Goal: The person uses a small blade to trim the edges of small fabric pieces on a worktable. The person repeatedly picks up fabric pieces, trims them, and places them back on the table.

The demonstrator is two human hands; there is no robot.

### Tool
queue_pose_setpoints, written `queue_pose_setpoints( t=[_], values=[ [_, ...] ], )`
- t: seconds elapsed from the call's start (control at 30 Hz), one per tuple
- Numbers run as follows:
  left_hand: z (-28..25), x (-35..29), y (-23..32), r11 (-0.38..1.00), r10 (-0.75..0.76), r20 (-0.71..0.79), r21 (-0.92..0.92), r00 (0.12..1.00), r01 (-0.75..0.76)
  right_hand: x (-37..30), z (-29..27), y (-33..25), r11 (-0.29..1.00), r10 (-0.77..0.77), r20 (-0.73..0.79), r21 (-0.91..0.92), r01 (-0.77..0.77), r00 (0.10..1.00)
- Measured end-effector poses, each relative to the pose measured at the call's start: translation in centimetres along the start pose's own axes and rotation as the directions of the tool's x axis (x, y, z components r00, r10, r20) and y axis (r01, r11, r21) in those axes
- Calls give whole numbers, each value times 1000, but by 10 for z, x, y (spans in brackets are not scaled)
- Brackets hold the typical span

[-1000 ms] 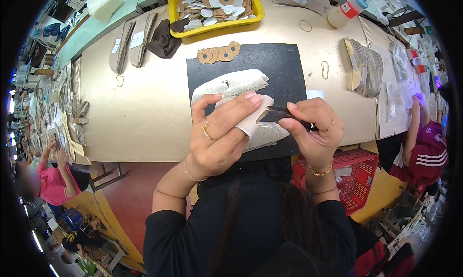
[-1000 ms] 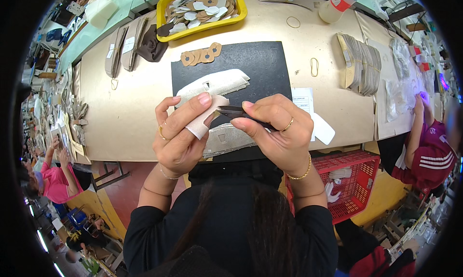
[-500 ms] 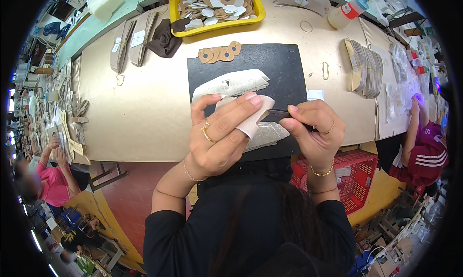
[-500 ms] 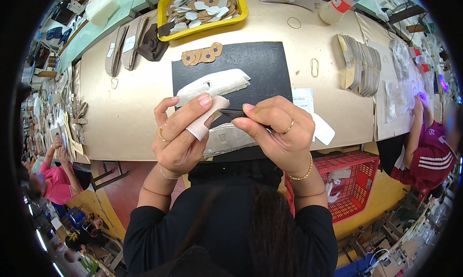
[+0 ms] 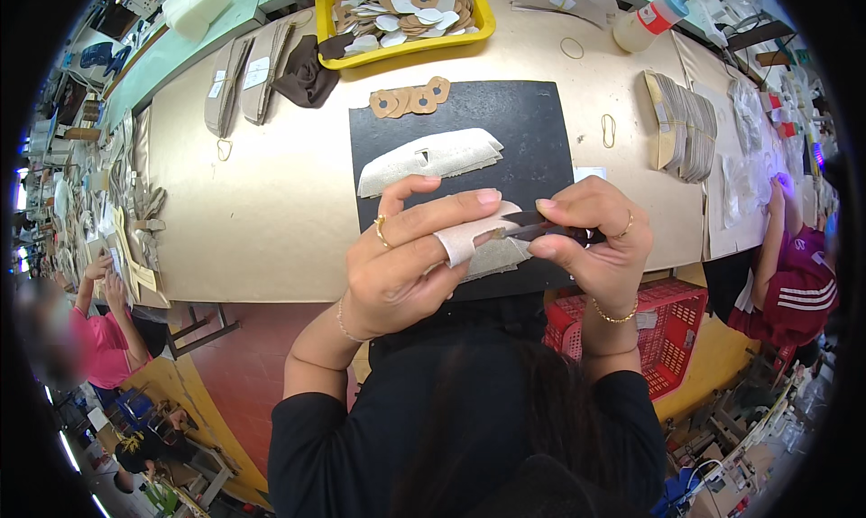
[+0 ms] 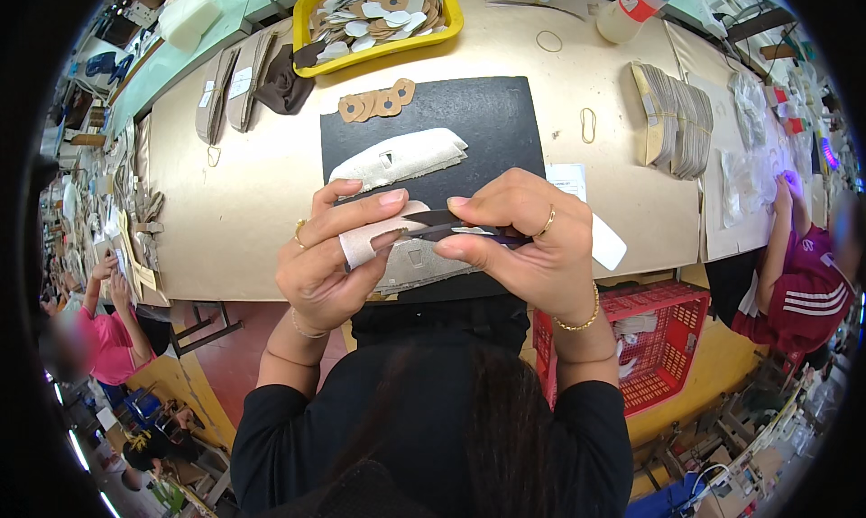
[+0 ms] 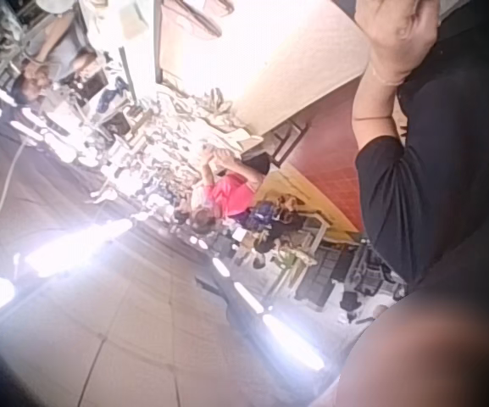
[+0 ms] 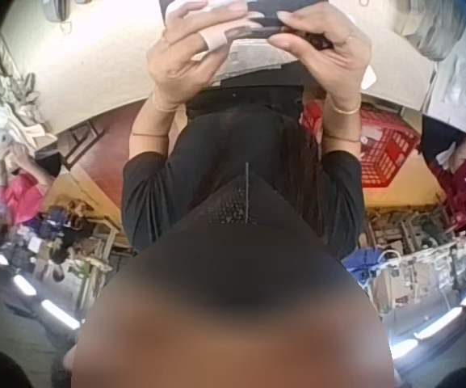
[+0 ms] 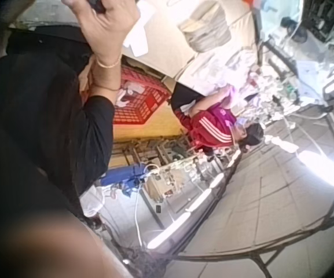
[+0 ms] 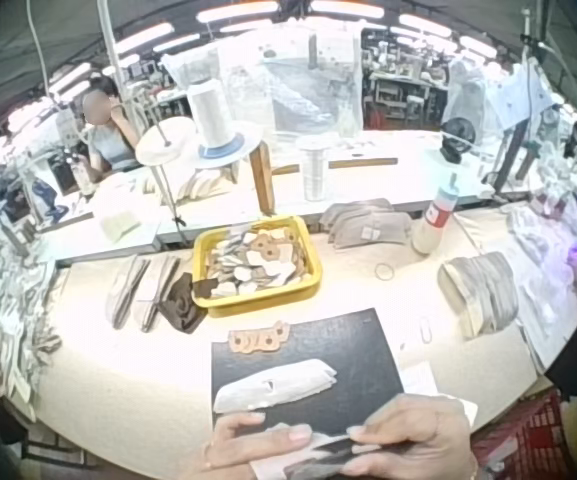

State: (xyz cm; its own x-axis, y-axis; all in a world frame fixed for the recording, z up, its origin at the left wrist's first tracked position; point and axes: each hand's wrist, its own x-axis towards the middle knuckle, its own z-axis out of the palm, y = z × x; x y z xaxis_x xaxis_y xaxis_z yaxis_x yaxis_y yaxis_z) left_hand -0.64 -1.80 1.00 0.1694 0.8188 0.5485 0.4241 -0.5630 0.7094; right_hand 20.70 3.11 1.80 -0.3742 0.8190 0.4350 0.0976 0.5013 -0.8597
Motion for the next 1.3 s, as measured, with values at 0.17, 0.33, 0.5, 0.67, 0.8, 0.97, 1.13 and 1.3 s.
queue_pose_setpoints(
  t=[0.17,0.33,0.5,0.67,0.8,0.97,1.13,1.3],
  values=[
    [-2,0,2,1000,-11,29,-23,1000,11,7,-3,-3,999,-28,66,-21,29,997],
    [-2,0,1,998,-17,50,-62,999,20,8,-3,-8,999,-16,97,-49,21,995],
    [-2,0,0,972,-89,70,-210,994,102,7,-3,-9,1000,2,83,-22,0,997],
    [-5,1,-2,940,-150,107,-292,983,175,7,-2,-8,1000,-4,59,11,3,998],
    [-5,2,0,942,-157,108,-281,982,181,8,-2,-11,1000,-6,44,-6,6,999],
    [-4,3,2,951,-152,115,-254,982,177,9,-1,-11,999,-11,85,-46,15,996],
    [-5,3,2,955,-148,117,-242,982,173,9,-1,-11,1000,-14,57,-26,16,998],
    [-5,4,3,956,-143,132,-240,981,172,11,-1,-10,998,-50,92,-32,53,994]
  ],
)
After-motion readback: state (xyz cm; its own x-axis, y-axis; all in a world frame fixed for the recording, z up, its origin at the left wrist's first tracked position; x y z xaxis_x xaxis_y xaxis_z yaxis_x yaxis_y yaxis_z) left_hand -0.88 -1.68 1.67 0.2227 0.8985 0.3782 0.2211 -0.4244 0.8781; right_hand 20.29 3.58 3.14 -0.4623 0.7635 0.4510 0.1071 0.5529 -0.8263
